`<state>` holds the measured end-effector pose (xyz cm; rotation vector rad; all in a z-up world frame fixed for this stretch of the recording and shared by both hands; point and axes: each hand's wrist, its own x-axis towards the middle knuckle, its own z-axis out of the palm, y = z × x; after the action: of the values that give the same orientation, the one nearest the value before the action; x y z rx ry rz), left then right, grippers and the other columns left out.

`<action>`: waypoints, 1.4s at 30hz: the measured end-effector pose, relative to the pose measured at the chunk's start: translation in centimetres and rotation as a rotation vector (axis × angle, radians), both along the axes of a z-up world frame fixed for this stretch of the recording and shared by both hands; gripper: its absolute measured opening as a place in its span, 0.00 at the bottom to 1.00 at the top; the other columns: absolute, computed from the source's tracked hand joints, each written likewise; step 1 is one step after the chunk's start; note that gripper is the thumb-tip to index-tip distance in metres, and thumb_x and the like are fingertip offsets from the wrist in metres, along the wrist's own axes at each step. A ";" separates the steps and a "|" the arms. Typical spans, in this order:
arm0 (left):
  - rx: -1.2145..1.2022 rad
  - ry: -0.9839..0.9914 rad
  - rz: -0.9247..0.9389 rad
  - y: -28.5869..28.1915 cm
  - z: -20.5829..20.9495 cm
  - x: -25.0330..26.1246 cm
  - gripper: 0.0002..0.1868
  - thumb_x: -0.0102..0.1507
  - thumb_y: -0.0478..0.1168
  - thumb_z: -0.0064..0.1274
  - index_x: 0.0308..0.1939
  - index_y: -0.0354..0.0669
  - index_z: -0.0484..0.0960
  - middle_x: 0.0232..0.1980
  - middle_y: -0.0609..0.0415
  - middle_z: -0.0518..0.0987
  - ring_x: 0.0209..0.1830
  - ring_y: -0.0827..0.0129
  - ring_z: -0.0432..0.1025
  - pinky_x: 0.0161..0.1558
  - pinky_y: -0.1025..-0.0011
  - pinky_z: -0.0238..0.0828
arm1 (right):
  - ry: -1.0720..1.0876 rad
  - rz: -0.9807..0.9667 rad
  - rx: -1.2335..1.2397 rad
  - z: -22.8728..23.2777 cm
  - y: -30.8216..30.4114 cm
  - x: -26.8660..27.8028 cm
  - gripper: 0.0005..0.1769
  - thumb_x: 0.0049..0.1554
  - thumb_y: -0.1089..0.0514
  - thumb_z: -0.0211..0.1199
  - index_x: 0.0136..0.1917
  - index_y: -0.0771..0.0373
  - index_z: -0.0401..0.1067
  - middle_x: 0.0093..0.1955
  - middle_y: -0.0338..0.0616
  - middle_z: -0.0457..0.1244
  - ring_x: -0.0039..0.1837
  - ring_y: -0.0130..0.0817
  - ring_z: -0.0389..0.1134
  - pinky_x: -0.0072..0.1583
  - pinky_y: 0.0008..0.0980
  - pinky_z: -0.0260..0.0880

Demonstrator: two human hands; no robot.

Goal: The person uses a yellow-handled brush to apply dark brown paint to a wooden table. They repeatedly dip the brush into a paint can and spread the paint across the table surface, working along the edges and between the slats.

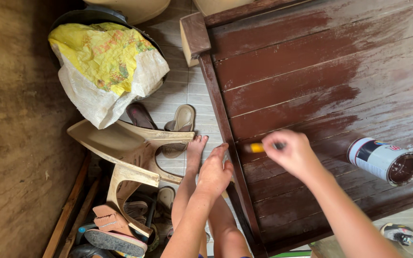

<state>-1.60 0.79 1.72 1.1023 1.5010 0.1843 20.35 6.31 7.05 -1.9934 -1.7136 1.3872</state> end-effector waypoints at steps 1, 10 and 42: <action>-0.003 0.000 -0.004 -0.1 -0.1 0.1 0.30 0.60 0.35 0.46 0.68 0.44 0.69 0.72 0.50 0.70 0.69 0.54 0.66 0.67 0.62 0.63 | 0.072 0.056 0.070 -0.7 1.5 0.0 0.07 0.52 0.62 0.70 0.46 0.62 0.81 0.45 0.42 0.71 0.47 0.28 0.73 0.45 0.28 0.76; -0.002 0.012 -0.014 -1.4 -0.6 -0.1 0.28 0.61 0.35 0.48 0.68 0.43 0.71 0.69 0.45 0.73 0.67 0.52 0.69 0.67 0.62 0.64 | 0.272 -0.430 0.260 -1.7 4.1 -1.2 0.07 0.63 0.63 0.64 0.52 0.69 0.78 0.44 0.45 0.69 0.40 0.30 0.73 0.42 0.26 0.74; 0.004 0.127 -0.020 -2.7 -1.9 1.6 0.29 0.59 0.37 0.51 0.66 0.44 0.74 0.67 0.41 0.74 0.69 0.51 0.66 0.68 0.62 0.59 | 0.306 -0.546 -0.086 -4.4 -9.7 -0.1 0.14 0.55 0.66 0.67 0.56 0.68 0.77 0.48 0.48 0.72 0.43 0.33 0.75 0.45 0.30 0.79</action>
<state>0.02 -1.87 -0.17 1.1497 1.6026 0.1051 20.23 -3.39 2.63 -1.9548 -0.9033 1.4716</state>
